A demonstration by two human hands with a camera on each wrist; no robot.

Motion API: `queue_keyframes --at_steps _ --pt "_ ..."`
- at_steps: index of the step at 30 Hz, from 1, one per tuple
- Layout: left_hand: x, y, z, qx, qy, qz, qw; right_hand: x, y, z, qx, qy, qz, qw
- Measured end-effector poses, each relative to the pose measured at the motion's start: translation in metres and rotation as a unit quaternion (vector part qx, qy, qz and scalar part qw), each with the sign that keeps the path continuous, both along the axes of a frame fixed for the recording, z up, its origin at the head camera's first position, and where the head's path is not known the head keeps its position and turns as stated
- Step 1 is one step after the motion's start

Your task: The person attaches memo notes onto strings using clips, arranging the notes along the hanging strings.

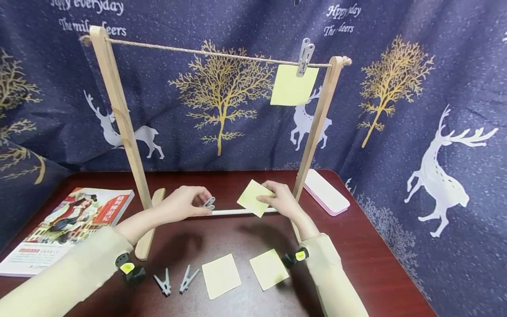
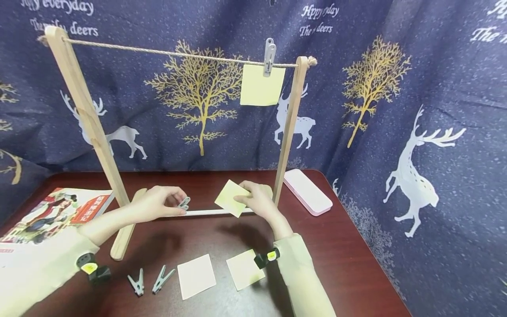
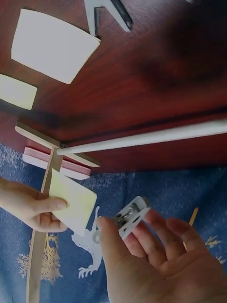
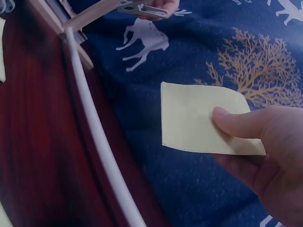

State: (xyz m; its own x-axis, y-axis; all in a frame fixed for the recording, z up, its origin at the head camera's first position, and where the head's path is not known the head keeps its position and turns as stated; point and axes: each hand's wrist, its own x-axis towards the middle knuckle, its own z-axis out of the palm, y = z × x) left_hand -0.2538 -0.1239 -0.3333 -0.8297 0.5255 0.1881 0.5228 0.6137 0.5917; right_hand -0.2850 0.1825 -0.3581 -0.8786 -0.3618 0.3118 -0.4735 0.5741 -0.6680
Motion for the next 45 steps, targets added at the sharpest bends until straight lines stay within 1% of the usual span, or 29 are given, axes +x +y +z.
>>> queue_keyframes --at_steps 2,5,8,13,16,20,23,25,27,30,36,40,45 --pt "-0.001 0.000 0.007 -0.007 0.008 -0.015 0.9998 -0.002 -0.004 0.005 -0.006 -0.005 -0.007 0.9999" --pt "-0.002 0.001 0.019 0.005 0.008 -0.027 0.9996 -0.005 -0.010 0.013 -0.010 0.009 -0.017 0.9998" --pt "-0.001 0.002 0.031 0.026 -0.004 -0.027 0.9993 -0.008 -0.016 0.024 -0.027 0.023 -0.023 0.9991" --pt "-0.001 0.007 0.055 0.055 0.001 -0.029 0.9980 -0.017 -0.026 0.042 -0.066 0.031 -0.036 0.9966" --pt "-0.003 0.010 0.072 0.070 0.013 -0.024 0.9971 -0.022 -0.031 0.053 -0.100 0.024 -0.043 0.9937" --pt "-0.010 0.016 0.096 0.085 0.032 -0.012 0.9958 -0.027 -0.039 0.067 -0.157 0.008 -0.044 0.9866" --pt "-0.015 0.021 0.112 0.096 0.052 -0.006 0.9940 -0.029 -0.046 0.078 -0.190 -0.001 -0.030 0.9812" --pt "-0.018 0.025 0.122 0.100 0.073 -0.002 0.9924 -0.030 -0.051 0.085 -0.210 -0.003 -0.016 0.9776" --pt "-0.020 0.028 0.133 0.103 0.093 0.005 0.9904 -0.031 -0.056 0.092 -0.227 -0.002 -0.007 0.9738" --pt "-0.021 0.033 0.149 0.109 0.112 0.014 0.9877 -0.033 -0.061 0.100 -0.258 0.001 -0.003 0.9663" --pt "-0.022 0.043 0.180 0.138 0.131 0.029 0.9813 -0.032 -0.068 0.114 -0.314 0.007 -0.006 0.9492" --pt "-0.022 0.048 0.200 0.176 0.146 0.032 0.9730 -0.029 -0.071 0.122 -0.338 0.014 0.003 0.9410" --pt "-0.020 0.053 0.221 0.225 0.164 0.031 0.9600 -0.022 -0.075 0.133 -0.362 0.034 0.015 0.9314"
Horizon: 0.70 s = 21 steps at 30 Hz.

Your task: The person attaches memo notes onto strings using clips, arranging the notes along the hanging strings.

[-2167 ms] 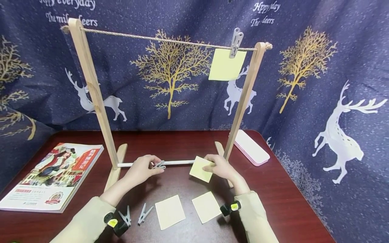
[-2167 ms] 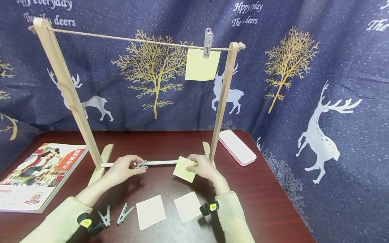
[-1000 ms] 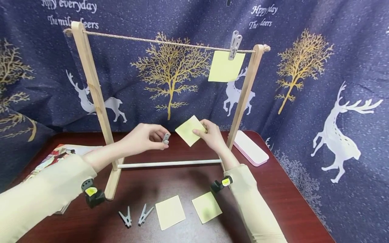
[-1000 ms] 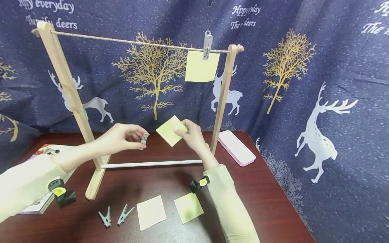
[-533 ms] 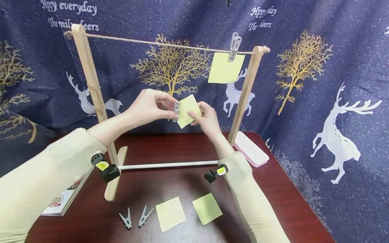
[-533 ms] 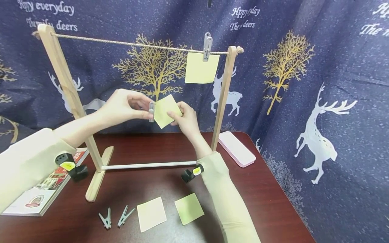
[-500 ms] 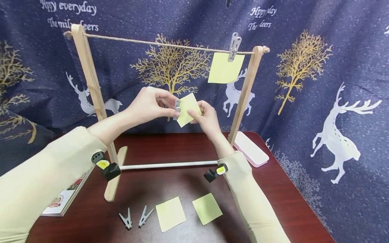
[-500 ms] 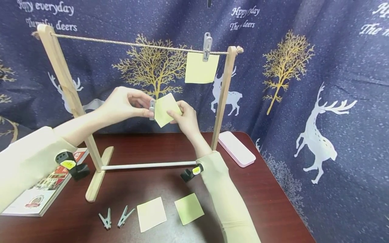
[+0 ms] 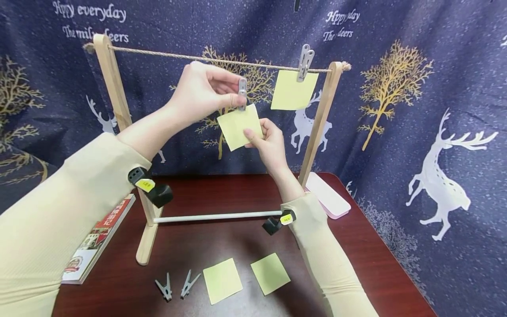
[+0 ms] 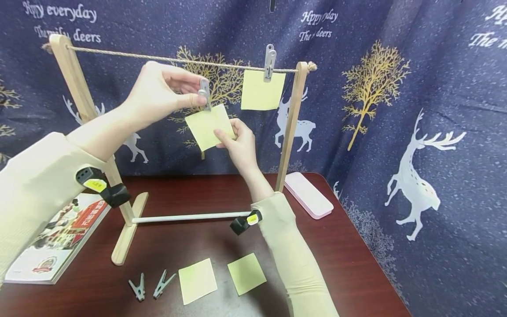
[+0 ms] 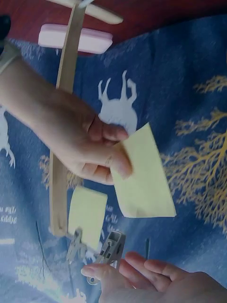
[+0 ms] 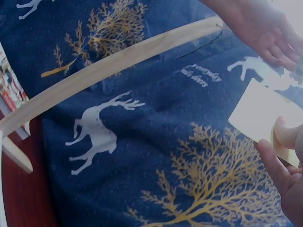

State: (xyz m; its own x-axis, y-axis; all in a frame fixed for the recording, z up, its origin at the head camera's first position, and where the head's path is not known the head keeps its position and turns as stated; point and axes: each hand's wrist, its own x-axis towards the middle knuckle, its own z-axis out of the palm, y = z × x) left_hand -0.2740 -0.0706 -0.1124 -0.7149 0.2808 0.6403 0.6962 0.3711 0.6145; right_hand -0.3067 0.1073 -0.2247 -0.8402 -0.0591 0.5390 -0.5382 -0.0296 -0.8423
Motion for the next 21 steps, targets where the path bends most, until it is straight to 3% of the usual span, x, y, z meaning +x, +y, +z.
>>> queue_keyframes --at_steps 6,14,21 --pt "0.000 0.016 0.013 0.039 0.022 0.019 0.9988 0.005 0.001 0.013 -0.027 0.037 -0.018 0.9988" --pt "0.007 0.031 0.024 0.060 0.062 0.041 0.9954 0.006 -0.001 0.022 -0.054 0.066 -0.061 0.9945" --pt "0.001 0.041 0.034 0.085 0.084 0.050 0.9916 0.006 -0.001 0.030 -0.067 0.073 -0.072 0.9924"
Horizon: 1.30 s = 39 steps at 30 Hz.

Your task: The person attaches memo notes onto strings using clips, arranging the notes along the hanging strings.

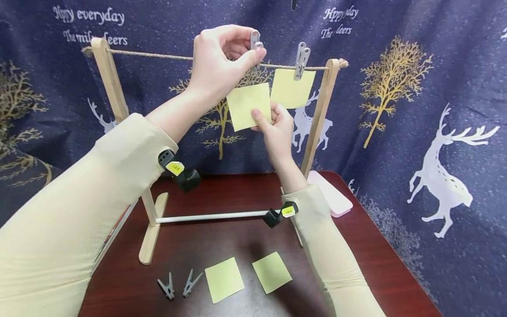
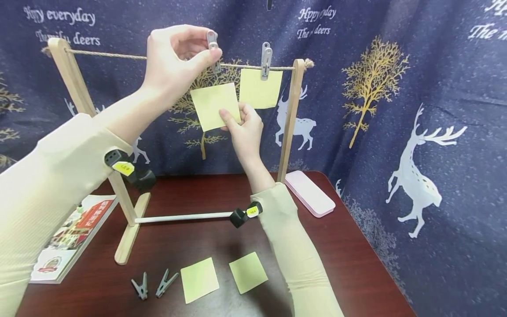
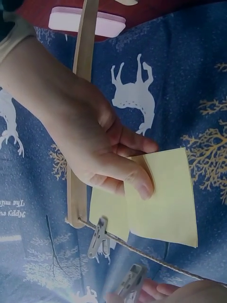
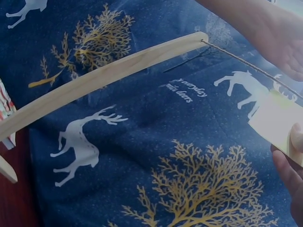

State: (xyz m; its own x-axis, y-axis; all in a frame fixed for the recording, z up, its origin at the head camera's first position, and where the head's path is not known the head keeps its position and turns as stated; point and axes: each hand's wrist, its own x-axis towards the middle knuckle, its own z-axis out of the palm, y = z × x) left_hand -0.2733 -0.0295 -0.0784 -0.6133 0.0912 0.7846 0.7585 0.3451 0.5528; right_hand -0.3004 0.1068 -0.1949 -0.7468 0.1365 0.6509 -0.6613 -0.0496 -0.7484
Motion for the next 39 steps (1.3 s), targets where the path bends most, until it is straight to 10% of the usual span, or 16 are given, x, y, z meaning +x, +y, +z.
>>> queue_keyframes --at_steps 15,39 --pt "-0.009 0.006 0.011 0.092 -0.012 -0.008 0.9957 -0.004 0.000 0.014 -0.025 0.007 -0.005 0.9997" --pt "-0.008 0.005 0.009 0.029 -0.052 0.042 0.9973 -0.006 -0.006 0.019 -0.066 -0.001 0.008 0.9978"
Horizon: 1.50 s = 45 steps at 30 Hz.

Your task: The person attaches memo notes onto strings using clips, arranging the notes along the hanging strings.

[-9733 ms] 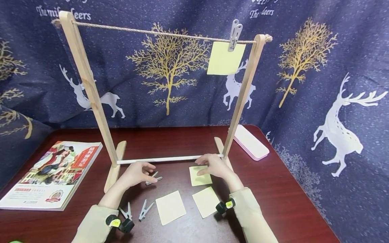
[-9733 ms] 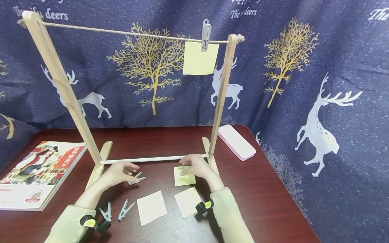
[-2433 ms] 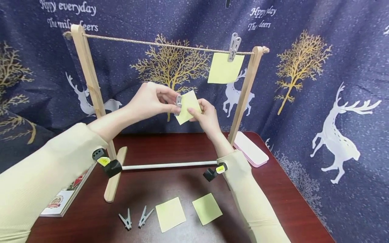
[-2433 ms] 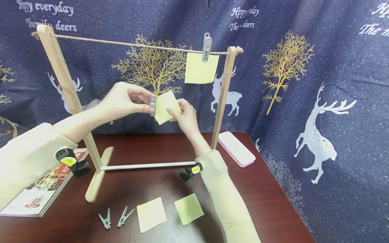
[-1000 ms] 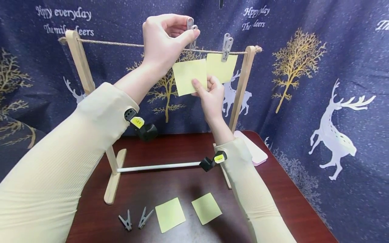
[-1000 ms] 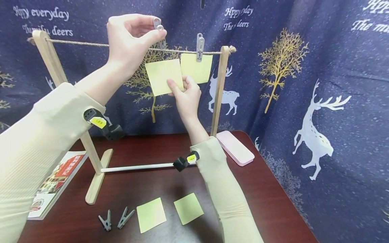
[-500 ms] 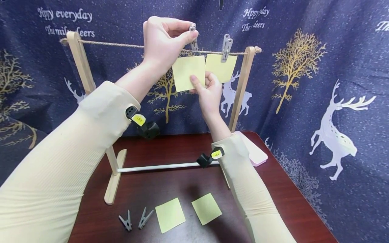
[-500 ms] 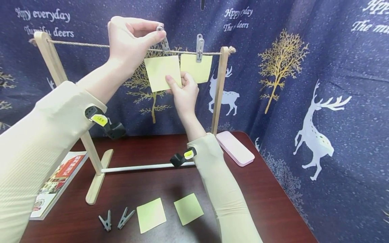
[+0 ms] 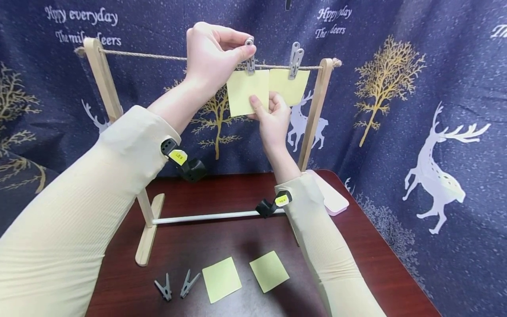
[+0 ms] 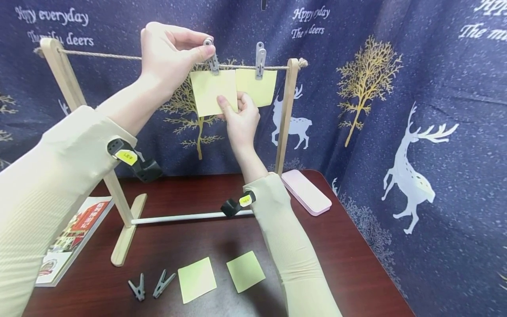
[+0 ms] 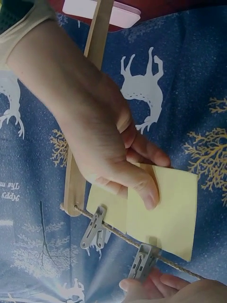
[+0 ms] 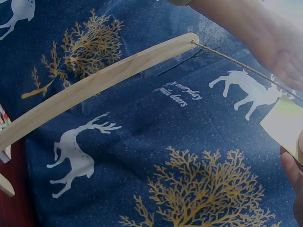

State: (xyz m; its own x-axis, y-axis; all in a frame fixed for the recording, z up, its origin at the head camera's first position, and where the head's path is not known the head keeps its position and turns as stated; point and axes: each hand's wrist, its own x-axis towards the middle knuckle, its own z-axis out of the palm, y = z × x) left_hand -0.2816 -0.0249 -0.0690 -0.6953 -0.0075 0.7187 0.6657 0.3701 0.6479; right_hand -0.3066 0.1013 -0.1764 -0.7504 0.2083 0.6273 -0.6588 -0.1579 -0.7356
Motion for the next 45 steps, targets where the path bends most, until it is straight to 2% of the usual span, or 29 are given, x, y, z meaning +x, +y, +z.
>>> queue_keyframes --at_steps 6,22,30,41,45 --pt "-0.0015 0.0005 -0.0013 -0.023 -0.012 0.014 0.9996 -0.0008 0.0002 0.0009 -0.006 -0.004 -0.001 1.0000" --pt "-0.0003 0.0016 -0.0001 -0.060 -0.021 0.024 0.9977 -0.0039 -0.0010 0.0022 -0.006 -0.003 0.004 1.0000" --pt "-0.0009 0.0005 -0.0015 -0.066 -0.008 0.019 0.9976 -0.0050 -0.0025 0.0031 -0.013 -0.002 0.009 0.9999" --pt "-0.0017 0.0008 -0.0065 -0.116 0.014 0.025 0.9928 -0.0034 -0.0040 0.0028 -0.006 -0.014 0.002 0.9999" --pt "-0.0012 0.0000 -0.0087 -0.123 0.029 0.026 0.9917 -0.0030 -0.0039 0.0016 0.000 -0.019 0.012 0.9998"
